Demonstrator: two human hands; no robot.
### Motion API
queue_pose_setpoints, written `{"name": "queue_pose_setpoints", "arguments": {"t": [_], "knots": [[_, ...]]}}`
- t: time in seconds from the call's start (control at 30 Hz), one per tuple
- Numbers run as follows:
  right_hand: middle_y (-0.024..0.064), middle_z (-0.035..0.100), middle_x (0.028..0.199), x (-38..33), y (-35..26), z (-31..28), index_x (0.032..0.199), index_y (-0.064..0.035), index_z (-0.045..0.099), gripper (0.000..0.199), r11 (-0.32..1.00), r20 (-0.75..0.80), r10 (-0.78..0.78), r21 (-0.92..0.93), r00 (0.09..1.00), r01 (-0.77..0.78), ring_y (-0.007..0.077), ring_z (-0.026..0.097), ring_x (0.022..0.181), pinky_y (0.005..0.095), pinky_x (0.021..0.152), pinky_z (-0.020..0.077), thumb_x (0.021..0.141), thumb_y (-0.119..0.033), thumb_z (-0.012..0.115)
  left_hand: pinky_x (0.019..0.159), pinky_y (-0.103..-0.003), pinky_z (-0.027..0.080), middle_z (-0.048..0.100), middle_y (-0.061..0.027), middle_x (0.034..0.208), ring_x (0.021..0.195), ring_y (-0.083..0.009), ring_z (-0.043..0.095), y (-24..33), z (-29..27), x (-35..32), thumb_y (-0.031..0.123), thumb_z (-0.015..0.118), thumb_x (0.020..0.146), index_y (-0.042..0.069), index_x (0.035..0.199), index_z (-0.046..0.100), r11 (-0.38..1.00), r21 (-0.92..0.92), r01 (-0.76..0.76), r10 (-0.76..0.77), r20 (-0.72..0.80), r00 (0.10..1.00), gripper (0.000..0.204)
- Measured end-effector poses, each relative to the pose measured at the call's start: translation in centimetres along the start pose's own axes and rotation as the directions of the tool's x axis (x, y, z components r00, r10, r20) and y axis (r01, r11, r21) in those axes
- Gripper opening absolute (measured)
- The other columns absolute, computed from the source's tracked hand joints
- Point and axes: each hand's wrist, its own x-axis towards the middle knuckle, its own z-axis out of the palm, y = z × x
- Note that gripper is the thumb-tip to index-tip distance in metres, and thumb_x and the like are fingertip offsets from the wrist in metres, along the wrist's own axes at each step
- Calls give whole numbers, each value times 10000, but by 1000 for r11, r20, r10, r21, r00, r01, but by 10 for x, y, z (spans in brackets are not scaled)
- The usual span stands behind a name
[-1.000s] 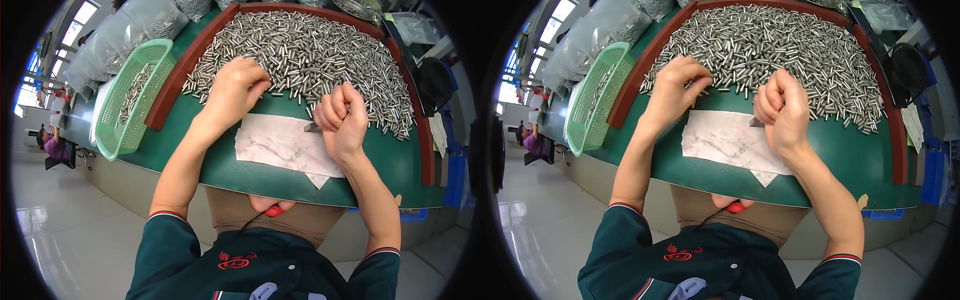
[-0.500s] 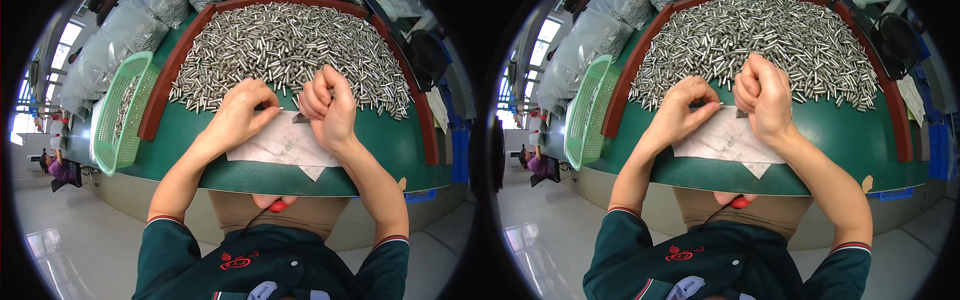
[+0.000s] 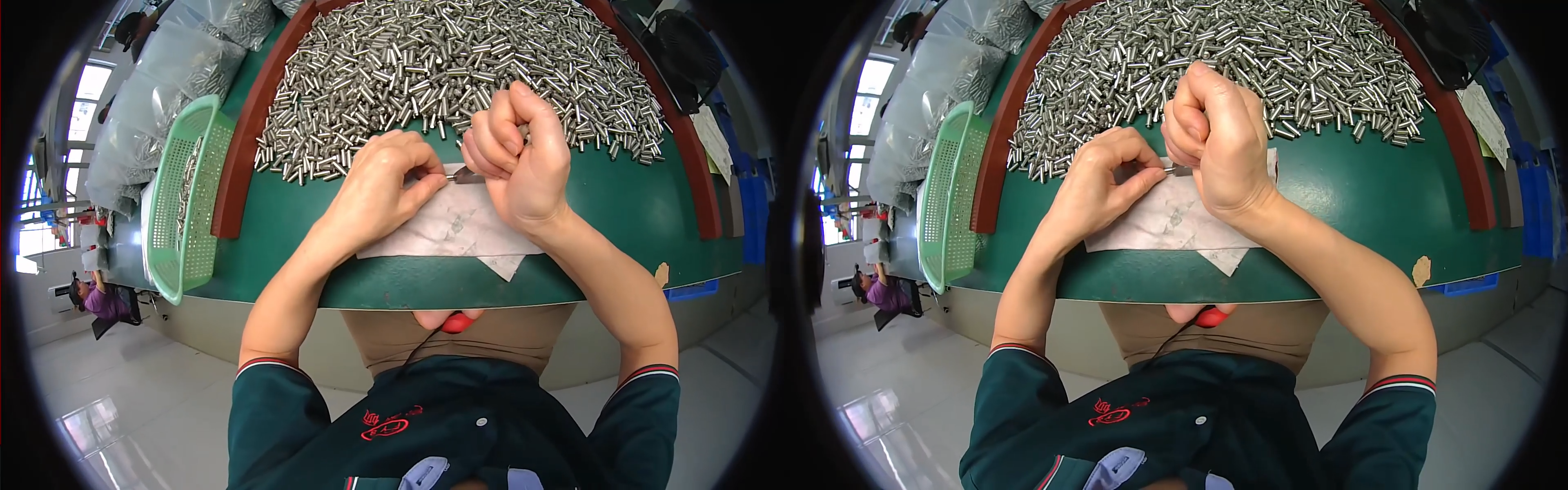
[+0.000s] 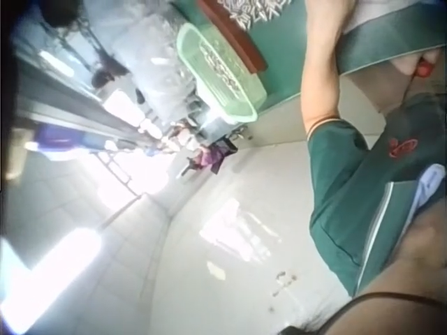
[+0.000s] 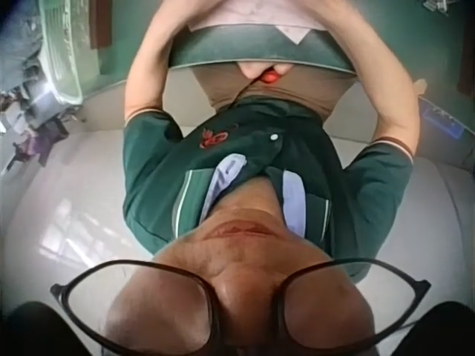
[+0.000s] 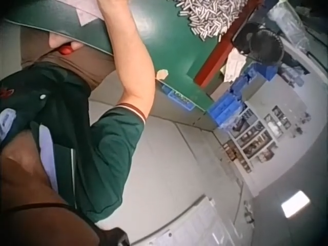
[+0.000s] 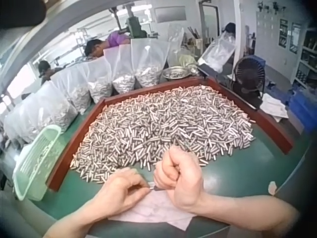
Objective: Inspecting and deburring small metal pins at an industrial workbench.
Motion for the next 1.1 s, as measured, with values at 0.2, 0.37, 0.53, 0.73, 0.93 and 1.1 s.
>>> {"name": "queue_pose_setpoints", "arguments": {"t": [0.2,0.37,0.53,0.73,0.93,1.1], "knots": [[-28,234,402,-1,1,0,515,-130,270,407,1000,-7,11,-28,1000,-12,82,148,380,241,402,168,892,-286,285,629,-341,416,556,-89,658,652,-244,538,1,1,-1,87,620,683,6,675,572,1000,-3,6,-6,-12,1000,94],[-29,230,403,-2,3,0,516,-132,270,405,1000,-17,-6,-24,1000,5,82,145,382,241,399,161,889,-287,289,609,-345,422,558,-96,654,646,-246,540,2,1,0,75,622,679,1,678,575,999,-23,39,-39,0,999,88],[-29,233,410,-3,6,1,516,-128,265,404,998,-29,-22,-59,999,20,80,146,389,241,397,157,888,-284,295,569,-336,436,575,-110,673,623,-249,554,2,2,0,44,632,657,-7,673,576,995,-70,65,-65,5,998,78],[-27,233,426,-5,9,11,513,-116,266,409,972,13,-140,-187,990,140,76,158,399,243,389,158,890,-272,302,571,-332,442,576,-112,675,620,-244,558,1,3,1,35,630,652,-11,673,579,996,-74,57,-58,-10,998,71],[-25,235,425,-2,7,5,523,-110,274,394,991,-65,-48,-131,997,39,76,154,388,242,379,144,887,-257,305,580,-329,433,551,-102,669,640,-229,540,2,2,0,42,618,673,-11,712,569,998,-40,54,-53,31,998,82],[-14,277,422,2,4,-3,511,-101,280,393,999,-40,-6,-43,999,4,69,214,370,232,360,179,877,-235,329,604,-229,425,570,-44,735,651,-108,519,-4,-8,3,79,595,780,15,791,559,697,-641,323,-322,123,939,74]]}}
